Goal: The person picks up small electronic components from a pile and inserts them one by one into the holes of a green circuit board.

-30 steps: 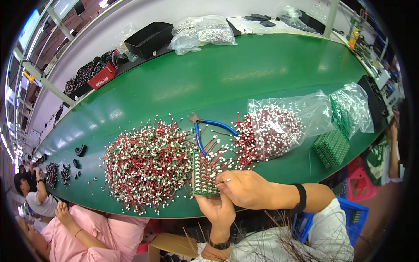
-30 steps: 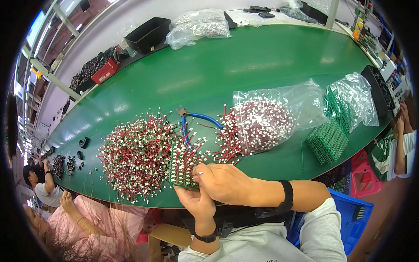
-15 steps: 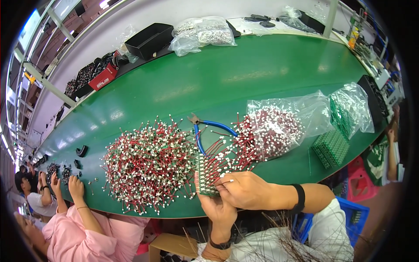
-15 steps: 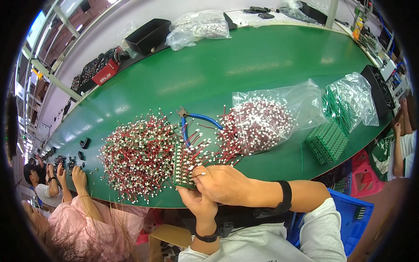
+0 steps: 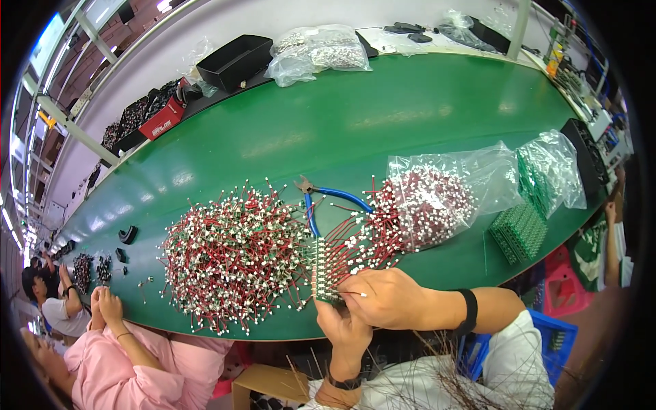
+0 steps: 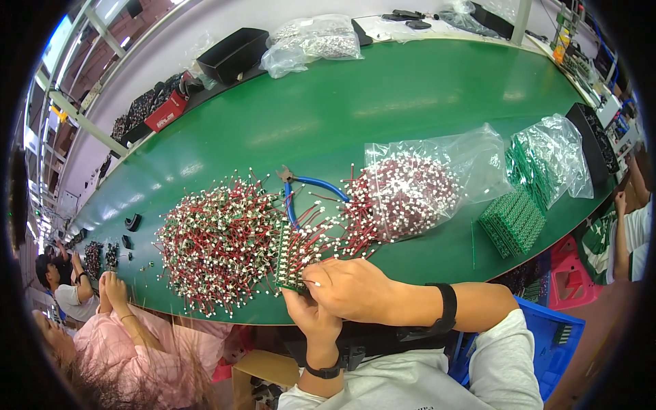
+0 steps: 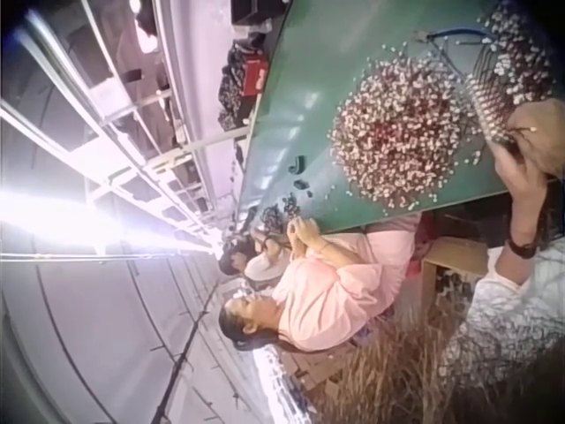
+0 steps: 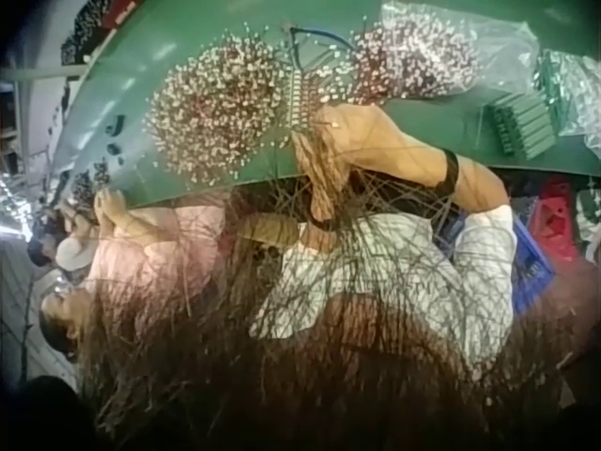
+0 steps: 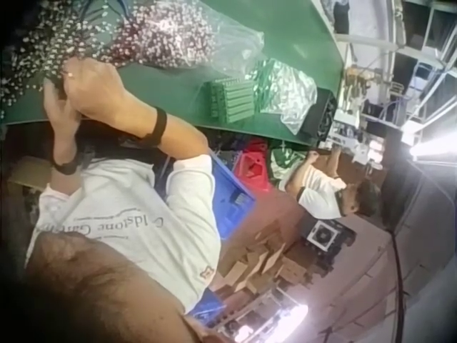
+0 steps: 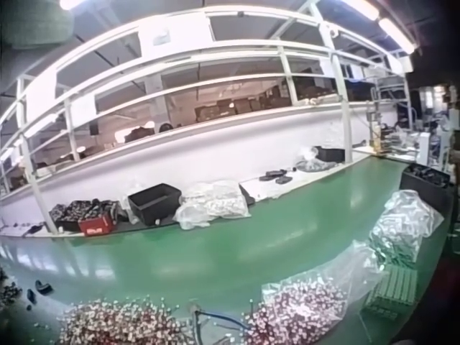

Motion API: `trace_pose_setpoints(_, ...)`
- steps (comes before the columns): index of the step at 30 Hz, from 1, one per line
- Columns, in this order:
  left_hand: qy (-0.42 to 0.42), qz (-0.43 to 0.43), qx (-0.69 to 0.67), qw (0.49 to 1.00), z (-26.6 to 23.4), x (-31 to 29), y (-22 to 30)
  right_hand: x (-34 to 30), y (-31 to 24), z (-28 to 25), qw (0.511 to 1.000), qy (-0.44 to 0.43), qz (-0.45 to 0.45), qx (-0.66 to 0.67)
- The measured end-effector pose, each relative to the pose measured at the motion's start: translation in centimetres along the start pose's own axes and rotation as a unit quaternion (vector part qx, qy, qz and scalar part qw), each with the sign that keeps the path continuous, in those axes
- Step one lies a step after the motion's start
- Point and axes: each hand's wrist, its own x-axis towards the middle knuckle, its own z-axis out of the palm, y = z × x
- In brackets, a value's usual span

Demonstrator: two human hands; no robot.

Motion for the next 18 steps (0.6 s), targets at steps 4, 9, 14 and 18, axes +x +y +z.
trace_pose_setpoints(4, 0.000, -0.015, 0.010, 1.000, -0.38, -0.11, -0.36, 0.03, -0.13, -0.17, 0.999, -0.019, -0.004, -0.034)
trace_pose_setpoints(9, -0.018, 0.011, 0.056, 0.998, -0.88, -0.11, -0.61, 0.01, -0.18, -0.14, 0.999, -0.021, 0.013, -0.030)
trace_pose_setpoints(14, -0.021, 0.011, 0.049, 0.999, -0.32, -0.01, 0.14, -0.01, -0.02, -0.41, 0.998, -0.028, -0.013, -0.056)
trace_pose_setpoints(18, -0.002, 0.011, 0.062, 0.998, -0.87, -0.24, -0.43, 0.37, -0.44, -0.88, 0.995, -0.044, 0.034, -0.083)
